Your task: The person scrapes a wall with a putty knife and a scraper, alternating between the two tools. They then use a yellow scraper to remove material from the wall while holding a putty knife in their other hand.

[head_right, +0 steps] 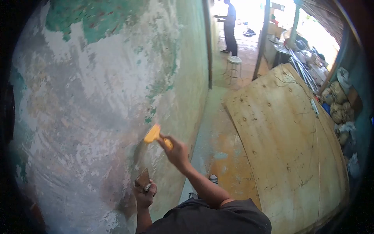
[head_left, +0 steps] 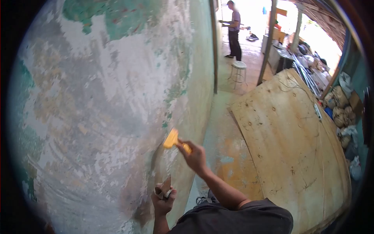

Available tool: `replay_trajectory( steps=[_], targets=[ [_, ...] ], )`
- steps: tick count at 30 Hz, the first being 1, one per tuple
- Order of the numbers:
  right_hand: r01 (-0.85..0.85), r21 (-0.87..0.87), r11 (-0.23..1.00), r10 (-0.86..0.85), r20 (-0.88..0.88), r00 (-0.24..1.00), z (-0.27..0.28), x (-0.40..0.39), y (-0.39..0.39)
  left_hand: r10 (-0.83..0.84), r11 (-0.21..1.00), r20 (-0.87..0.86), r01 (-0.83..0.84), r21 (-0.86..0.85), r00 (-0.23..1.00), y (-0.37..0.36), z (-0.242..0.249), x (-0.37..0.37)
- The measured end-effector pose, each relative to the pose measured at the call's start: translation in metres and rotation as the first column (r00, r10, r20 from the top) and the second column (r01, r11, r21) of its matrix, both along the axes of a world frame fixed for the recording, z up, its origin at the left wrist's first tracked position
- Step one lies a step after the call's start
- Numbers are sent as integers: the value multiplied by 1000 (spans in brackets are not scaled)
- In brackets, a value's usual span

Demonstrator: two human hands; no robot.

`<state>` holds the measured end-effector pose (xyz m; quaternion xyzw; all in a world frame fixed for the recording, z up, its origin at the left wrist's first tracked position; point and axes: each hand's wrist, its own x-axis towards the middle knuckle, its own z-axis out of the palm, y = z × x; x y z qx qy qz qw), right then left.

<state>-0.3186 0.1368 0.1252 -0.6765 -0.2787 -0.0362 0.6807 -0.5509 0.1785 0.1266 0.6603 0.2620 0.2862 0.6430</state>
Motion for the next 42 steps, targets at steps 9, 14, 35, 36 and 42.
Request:
replay_trajectory(
  steps=[9,14,35,36,42],
  targets=[
    [93,41,995,-94,26,995,51,29,21,45,997,108,-37,-69,993,-15,14,-2],
    [85,-19,996,-83,92,992,35,20,37,107,994,108,-109,10,988,-11,18,-9],
    [43,64,997,-47,66,997,5,-12,25,119,988,71,-125,87,990,4,9,-32],
    [61,14,998,-62,99,993,6,-13,28,130,982,108,-143,124,986,3,13,-30],
    [93,-140,986,-91,24,996,93,24,25,82,997,-78,-83,-5,994,14,-13,-36]
  ],
)
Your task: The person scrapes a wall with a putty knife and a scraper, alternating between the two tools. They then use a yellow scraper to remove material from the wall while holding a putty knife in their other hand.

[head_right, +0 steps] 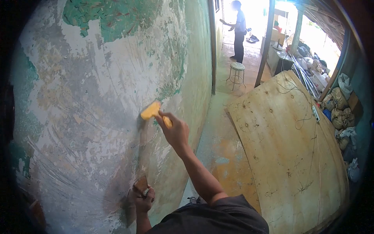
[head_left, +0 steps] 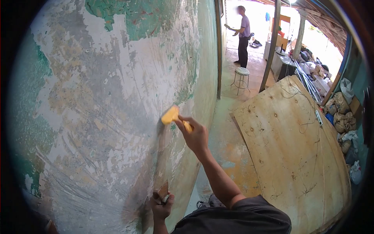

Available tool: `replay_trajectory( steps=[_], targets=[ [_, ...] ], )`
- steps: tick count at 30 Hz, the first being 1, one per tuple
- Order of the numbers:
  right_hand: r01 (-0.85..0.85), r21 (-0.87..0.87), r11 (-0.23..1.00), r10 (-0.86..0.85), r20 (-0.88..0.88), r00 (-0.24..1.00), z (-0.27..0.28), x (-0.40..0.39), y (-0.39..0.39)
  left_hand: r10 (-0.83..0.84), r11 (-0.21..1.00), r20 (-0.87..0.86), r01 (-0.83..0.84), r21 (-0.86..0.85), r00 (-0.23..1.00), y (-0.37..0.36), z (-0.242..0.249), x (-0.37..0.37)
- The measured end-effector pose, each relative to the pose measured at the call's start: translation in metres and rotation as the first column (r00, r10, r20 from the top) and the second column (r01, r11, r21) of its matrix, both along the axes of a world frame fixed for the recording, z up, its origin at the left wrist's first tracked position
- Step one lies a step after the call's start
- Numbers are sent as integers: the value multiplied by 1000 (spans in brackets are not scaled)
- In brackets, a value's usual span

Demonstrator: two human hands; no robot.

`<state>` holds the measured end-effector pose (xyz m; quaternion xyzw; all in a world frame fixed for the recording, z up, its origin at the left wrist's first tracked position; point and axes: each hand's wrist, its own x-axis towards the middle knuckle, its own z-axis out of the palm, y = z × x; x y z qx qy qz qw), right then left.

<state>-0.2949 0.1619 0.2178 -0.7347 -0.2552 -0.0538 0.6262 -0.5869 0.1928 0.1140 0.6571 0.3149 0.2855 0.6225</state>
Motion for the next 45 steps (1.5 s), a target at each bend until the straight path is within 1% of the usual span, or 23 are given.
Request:
replay_trajectory(
  steps=[1,4,7,10,12,13,17,19,20,22,24,26,27,28,30,32,35,36,40,41,42,44,45],
  targets=[
    [-33,46,998,32,16,999,-7,-4,-3,0,1000,0,0,7,1000,2,-3,0],
    [-57,84,995,49,99,994,-84,-48,-21,-72,997,9,71,25,997,-2,5,9],
    [-104,-22,994,105,19,994,-93,-59,-19,-63,998,-12,63,31,998,-2,9,8],
    [-113,-86,990,114,6,994,-80,-35,-21,-90,996,54,89,25,994,-2,1,11],
    [-99,-37,994,100,27,995,-71,-37,-26,-73,995,70,77,-63,995,-6,6,15],
    [-71,-4,997,71,36,997,-76,-40,-28,-136,990,75,140,-37,988,-7,6,16],
    [-71,97,993,69,29,997,-98,-53,-40,-163,985,31,160,67,986,-21,20,15],
    [-99,-161,982,103,16,995,-78,-44,-34,-137,990,55,134,49,989,-24,21,17],
    [-102,-159,982,104,10,994,-69,-34,-30,-111,994,69,110,22,991,-28,22,14],
    [-141,-27,990,141,-23,990,-53,-13,-21,-81,996,46,78,51,996,-23,9,-1],
    [-77,-60,995,78,1,997,-73,-18,-26,-42,998,45,39,53,998,-33,4,2],
    [-43,11,999,42,39,998,-95,-35,-30,-59,998,103,57,17,993,-33,14,7],
    [-16,92,996,7,100,995,-100,-46,-32,-110,969,124,79,232,986,-28,6,5],
    [-20,104,994,9,101,995,-105,-44,-25,-107,967,124,75,243,986,-25,-1,-1],
    [-64,8,998,64,49,997,-89,-38,-10,-84,981,115,62,184,990,-30,5,-3],
    [-31,147,989,45,-90,995,-47,-11,7,-51,986,60,41,161,997,-33,7,-12],
    [-82,248,965,109,-96,989,-36,-3,-3,-5,995,65,-2,104,998,-29,19,-7],
    [-113,187,976,135,-104,985,-53,-16,-15,24,999,101,-28,41,995,-30,22,-8],
    [-149,26,989,150,-73,986,-81,-41,-23,22,997,91,-29,74,996,-19,19,-4],
    [-140,-70,988,127,-170,977,-72,-34,-23,24,998,65,-28,59,998,-19,19,-4],
    [-149,-80,986,132,-186,974,-72,-34,-24,24,999,33,-26,43,999,-19,18,-9],
    [-199,71,977,207,-152,966,-73,-28,-28,5,999,44,-6,42,999,-16,7,-10],
    [-183,53,982,187,-77,979,-76,-36,-31,-21,998,-5,21,56,1000,-15,2,-12]
  ],
)
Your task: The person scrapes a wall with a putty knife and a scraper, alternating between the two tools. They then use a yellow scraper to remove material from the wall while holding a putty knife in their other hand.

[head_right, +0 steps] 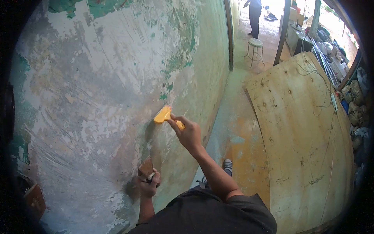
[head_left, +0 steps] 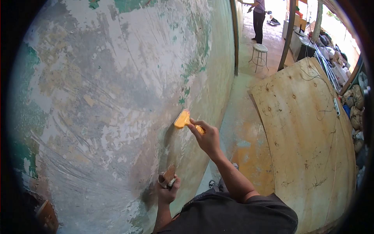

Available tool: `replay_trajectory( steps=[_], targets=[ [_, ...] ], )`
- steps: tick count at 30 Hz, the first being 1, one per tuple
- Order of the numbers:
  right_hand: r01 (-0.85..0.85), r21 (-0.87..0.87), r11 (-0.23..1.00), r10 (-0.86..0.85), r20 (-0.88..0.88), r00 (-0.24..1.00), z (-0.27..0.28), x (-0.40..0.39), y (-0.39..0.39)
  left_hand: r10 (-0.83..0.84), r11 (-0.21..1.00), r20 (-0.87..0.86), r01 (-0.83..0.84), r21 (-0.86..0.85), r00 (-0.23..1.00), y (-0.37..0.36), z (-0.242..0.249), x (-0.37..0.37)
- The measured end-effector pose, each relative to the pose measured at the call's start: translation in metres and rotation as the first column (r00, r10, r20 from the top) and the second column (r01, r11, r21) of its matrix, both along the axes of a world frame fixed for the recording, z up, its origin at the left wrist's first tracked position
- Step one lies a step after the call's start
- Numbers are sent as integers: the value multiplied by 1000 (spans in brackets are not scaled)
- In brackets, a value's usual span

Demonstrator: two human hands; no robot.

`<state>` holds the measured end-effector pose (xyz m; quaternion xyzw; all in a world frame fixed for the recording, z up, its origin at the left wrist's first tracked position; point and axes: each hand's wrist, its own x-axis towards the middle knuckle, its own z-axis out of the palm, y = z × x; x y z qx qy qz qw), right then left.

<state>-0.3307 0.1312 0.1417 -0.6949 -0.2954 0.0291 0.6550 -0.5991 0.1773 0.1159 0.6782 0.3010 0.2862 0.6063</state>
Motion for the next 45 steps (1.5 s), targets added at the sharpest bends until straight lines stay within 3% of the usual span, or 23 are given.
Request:
replay_trajectory(
  steps=[1,2,3,5,7,8,10,13,14,17,18,21,25,26,29,32,34,35,37,39,41,43,45],
  targets=[
    [3,0,1000,-3,-7,1000,-6,-7,-3,-30,999,-42,31,26,999,5,-2,1],
    [32,80,996,-35,42,999,-11,-16,-5,-81,972,-7,81,223,997,5,-1,7],
    [55,161,985,-70,90,993,-13,-20,-5,-83,970,-8,82,229,997,3,2,9],
    [46,109,993,-56,91,994,-3,-5,10,-92,994,-7,92,60,996,-5,12,11],
    [135,-110,985,-141,-48,989,22,20,32,-103,990,-46,107,88,994,-11,17,10],
    [142,-108,984,-148,-46,988,26,27,29,-114,984,-72,123,131,991,-11,19,14],
    [116,114,987,-109,-64,992,30,38,21,-98,991,-18,99,89,995,-13,20,13],
    [61,31,998,-58,-94,994,9,11,-2,-40,997,19,39,64,999,-9,12,1],
    [73,148,986,-83,57,995,-5,12,13,-13,996,9,12,89,1000,-7,9,1],
    [212,-17,977,-212,1,977,22,50,44,-20,998,31,18,66,999,-3,13,2],
    [155,83,984,-144,-120,982,36,59,41,-19,997,30,17,71,999,-3,15,2],
    [146,4,989,-146,-51,988,29,40,26,6,1000,93,-6,1,996,-3,27,0],
    [143,63,988,-149,99,984,-18,6,24,0,999,86,-3,36,996,6,19,7],
    [174,-40,984,-174,-1,985,-5,16,29,-10,1000,66,10,3,998,7,16,8],
    [92,-118,989,-93,1,996,24,38,18,-9,1000,-16,10,28,1000,12,-5,3],
    [106,20,994,-107,45,993,-22,17,12,-71,997,-43,72,17,997,7,2,9],
    [95,103,990,-104,90,990,-38,16,17,-139,960,-58,149,236,989,0,24,26],
    [95,105,990,-105,93,990,-24,31,25,-140,960,-56,149,238,989,5,15,30],
    [165,-111,980,-166,0,986,14,57,39,-97,995,-89,97,-13,991,7,-7,16],
    [132,-87,987,-136,-43,990,42,76,33,-123,990,-131,132,59,984,6,3,20],
    [98,-58,993,-104,-102,989,32,70,27,-109,994,-83,109,-7,991,5,6,16],
    [87,99,991,-93,65,994,-6,43,20,-92,994,-78,97,55,993,8,2,12],
    [46,79,996,-53,85,995,10,47,18,-59,993,-64,65,102,996,9,3,18]
  ],
)
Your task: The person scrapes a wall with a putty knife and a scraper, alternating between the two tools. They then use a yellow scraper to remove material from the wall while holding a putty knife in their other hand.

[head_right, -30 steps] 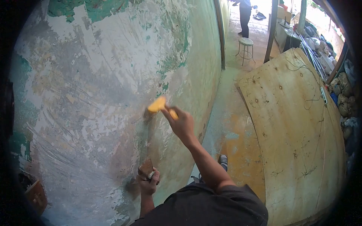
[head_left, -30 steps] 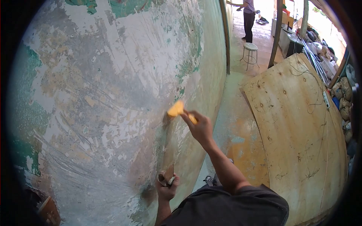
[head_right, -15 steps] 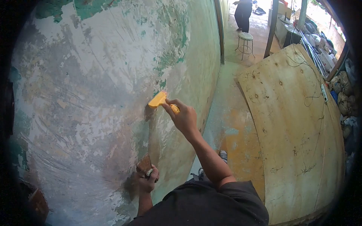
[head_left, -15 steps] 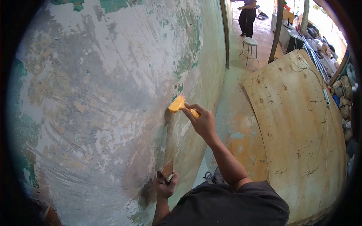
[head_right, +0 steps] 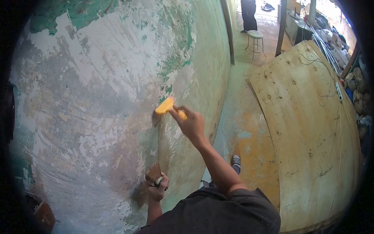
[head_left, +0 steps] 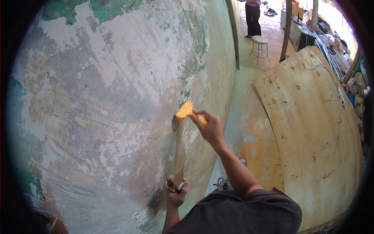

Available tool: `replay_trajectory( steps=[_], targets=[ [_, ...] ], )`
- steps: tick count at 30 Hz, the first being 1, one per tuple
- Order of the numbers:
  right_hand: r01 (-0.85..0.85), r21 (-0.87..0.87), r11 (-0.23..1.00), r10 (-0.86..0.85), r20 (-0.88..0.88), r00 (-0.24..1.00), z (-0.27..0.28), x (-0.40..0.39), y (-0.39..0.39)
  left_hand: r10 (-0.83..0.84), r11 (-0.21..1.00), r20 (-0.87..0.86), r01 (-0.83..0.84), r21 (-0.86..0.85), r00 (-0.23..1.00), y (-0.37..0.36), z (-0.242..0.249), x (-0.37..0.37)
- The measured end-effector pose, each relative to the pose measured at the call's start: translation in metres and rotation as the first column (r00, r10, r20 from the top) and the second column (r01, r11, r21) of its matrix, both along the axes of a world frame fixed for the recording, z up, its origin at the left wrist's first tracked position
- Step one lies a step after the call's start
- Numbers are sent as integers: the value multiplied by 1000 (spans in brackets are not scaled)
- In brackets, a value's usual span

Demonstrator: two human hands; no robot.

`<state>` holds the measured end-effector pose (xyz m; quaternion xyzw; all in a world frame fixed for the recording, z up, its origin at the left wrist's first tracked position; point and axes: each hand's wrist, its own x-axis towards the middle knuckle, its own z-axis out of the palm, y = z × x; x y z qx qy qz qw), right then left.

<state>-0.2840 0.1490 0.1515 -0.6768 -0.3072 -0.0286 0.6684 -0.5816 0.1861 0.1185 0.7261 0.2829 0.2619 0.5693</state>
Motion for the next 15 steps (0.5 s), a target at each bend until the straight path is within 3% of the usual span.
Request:
replay_trajectory(
  steps=[2,4,6,7,8,10,15],
  targets=[
    [-47,-228,972,-6,-225,974,25,16,-5,11,988,-2,-11,-151,1000,-4,8,-2],
    [-84,-172,981,41,-241,970,8,19,-4,13,991,-25,-16,-136,1000,2,-2,3],
    [9,-90,996,-15,-62,998,-28,5,-4,-3,992,-61,-5,-125,998,-2,-5,-4],
    [28,51,998,-27,-34,999,-48,-1,-3,-35,997,-55,31,-69,998,-2,-4,2],
    [33,54,998,-32,-24,999,-42,4,3,-63,998,-45,62,-13,997,-2,-2,9],
    [92,-166,982,-109,-101,989,-22,4,14,-82,996,-59,83,11,995,1,10,17],
    [16,-53,998,-20,-83,996,-22,3,2,15,991,-60,-7,132,998,23,22,21]
  ],
)
